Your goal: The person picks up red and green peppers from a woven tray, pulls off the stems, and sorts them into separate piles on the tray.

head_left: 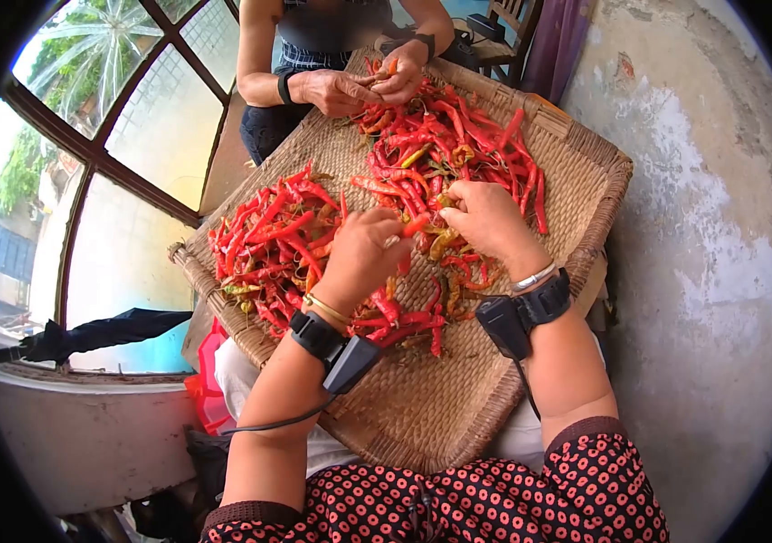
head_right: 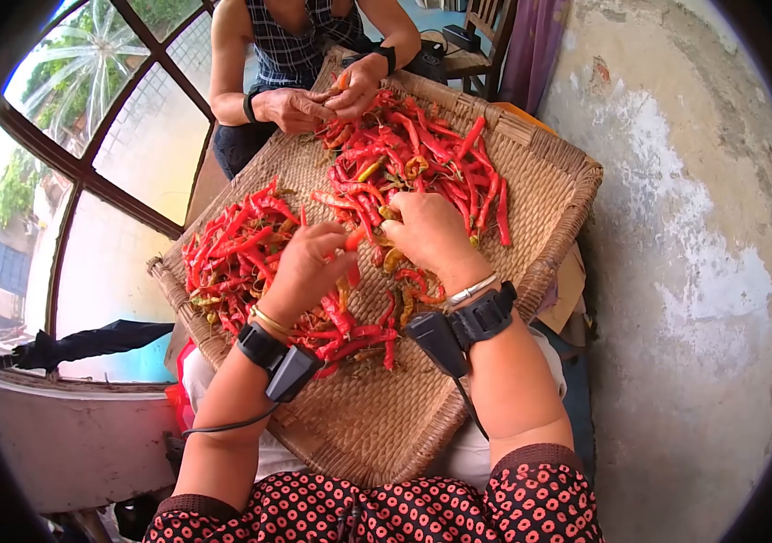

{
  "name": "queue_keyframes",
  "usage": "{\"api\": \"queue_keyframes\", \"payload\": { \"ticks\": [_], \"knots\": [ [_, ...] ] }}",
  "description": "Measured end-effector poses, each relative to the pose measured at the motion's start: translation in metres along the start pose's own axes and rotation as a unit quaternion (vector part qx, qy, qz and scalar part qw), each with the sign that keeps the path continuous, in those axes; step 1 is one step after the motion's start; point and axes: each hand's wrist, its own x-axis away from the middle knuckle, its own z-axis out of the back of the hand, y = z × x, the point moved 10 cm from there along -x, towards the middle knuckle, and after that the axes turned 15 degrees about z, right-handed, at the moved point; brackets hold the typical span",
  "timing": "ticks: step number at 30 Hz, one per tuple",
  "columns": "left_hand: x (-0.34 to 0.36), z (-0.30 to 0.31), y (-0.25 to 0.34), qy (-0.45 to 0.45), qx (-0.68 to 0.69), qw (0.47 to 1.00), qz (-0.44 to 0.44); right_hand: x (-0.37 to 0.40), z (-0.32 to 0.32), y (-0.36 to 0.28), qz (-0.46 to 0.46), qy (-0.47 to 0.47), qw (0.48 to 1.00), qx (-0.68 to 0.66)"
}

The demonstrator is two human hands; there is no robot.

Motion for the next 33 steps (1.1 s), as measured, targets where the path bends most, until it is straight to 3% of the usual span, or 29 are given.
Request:
{"api": "queue_keyframes", "payload": {
  "ticks": [2,4,5,7,8,10,12,13,14,16,18,21,24,28,31,33],
  "knots": [
    [-0.013,0.021,-0.011,0.056,0.015,0.997,0.043,0.0,0.002,0.004,0.006,0.017,1.0,-0.008],
    [-0.028,0.01,-0.031,-0.064,-0.009,0.983,0.173,0.0,0.006,0.003,0.011,0.033,0.999,-0.015],
    [-0.037,0.011,-0.033,-0.064,-0.009,0.983,0.172,0.0,0.006,0.001,0.004,0.025,1.0,-0.008],
    [-0.045,-0.013,-0.063,-0.157,0.219,0.911,0.313,0.0,0.006,0.002,-0.002,0.017,1.0,-0.001],
    [-0.05,-0.016,-0.067,-0.157,0.218,0.911,0.312,0.0,0.006,0.003,-0.001,0.02,1.0,-0.004],
    [-0.058,-0.018,-0.085,-0.065,0.522,0.785,0.327,0.0,0.006,0.003,0.0,0.023,1.0,-0.008],
    [-0.056,-0.037,-0.095,-0.083,0.408,0.834,0.361,0.001,0.01,0.005,-0.005,0.035,0.999,-0.022],
    [-0.056,-0.04,-0.09,-0.077,0.232,0.922,0.3,0.002,0.01,0.005,-0.005,0.037,0.999,-0.022],
    [-0.053,-0.047,-0.08,-0.066,0.045,0.971,0.226,0.001,0.011,0.005,0.001,0.038,0.999,-0.016],
    [-0.038,-0.049,-0.034,0.0,-0.109,0.993,0.045,0.0,0.011,0.004,0.007,0.042,0.999,-0.012],
    [-0.026,-0.059,-0.02,0.041,-0.188,0.981,-0.009,0.0,0.012,-0.001,0.029,0.057,0.998,-0.003],
    [-0.023,-0.065,-0.026,0.034,-0.238,0.97,0.041,-0.001,0.005,0.0,0.008,0.013,1.0,0.001],
    [-0.023,-0.069,-0.028,0.014,-0.272,0.962,0.019,0.001,0.006,0.002,0.007,0.023,1.0,0.003],
    [-0.024,-0.057,-0.031,0.008,-0.23,0.972,0.043,0.001,0.01,0.003,0.004,0.035,0.999,0.007],
    [-0.022,-0.019,-0.022,0.058,-0.038,0.997,0.041,0.0,0.014,0.005,0.002,0.048,0.999,0.0],
    [-0.023,-0.014,-0.037,0.042,0.04,0.996,0.071,0.001,0.016,0.006,0.01,0.064,0.998,-0.014]
  ]
}}
